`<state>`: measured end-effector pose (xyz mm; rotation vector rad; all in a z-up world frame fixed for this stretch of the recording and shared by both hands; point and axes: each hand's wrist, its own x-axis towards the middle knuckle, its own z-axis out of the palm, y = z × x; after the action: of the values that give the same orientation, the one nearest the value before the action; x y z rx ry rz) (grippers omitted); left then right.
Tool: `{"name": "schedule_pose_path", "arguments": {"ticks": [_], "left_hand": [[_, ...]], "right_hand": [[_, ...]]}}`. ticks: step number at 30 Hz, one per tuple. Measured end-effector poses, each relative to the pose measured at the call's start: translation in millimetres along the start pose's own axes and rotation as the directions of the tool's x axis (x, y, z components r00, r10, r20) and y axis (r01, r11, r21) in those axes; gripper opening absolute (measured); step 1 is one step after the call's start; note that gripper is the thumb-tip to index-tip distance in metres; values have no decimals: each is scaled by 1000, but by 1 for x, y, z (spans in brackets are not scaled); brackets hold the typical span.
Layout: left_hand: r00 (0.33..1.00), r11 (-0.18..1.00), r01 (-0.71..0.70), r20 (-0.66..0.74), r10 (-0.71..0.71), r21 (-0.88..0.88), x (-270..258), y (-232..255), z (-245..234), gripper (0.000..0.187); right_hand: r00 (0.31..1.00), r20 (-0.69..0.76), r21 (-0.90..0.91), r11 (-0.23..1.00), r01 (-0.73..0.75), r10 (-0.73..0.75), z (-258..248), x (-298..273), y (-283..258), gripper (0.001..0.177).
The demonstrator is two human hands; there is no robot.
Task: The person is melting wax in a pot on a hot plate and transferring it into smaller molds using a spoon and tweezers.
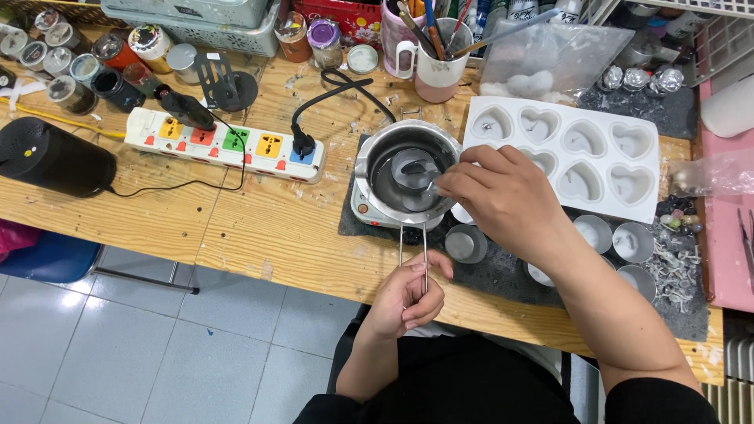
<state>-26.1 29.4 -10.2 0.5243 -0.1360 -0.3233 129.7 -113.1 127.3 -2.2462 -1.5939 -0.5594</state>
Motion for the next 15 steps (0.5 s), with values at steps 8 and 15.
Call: {"name": "schedule_pose_path", "arguments": {"ticks": [8, 15], "left_hand": [[1000, 1000, -5, -3, 5, -12, 1, -3, 0, 35], [1000, 1000, 6, -29, -6, 5, 1, -3, 2, 35]], "right_hand": [[999, -44, 43, 999, -10, 12, 6, 4, -3, 16], [981, -63, 215, 962, -166, 183, 10, 1, 1, 9]]}}
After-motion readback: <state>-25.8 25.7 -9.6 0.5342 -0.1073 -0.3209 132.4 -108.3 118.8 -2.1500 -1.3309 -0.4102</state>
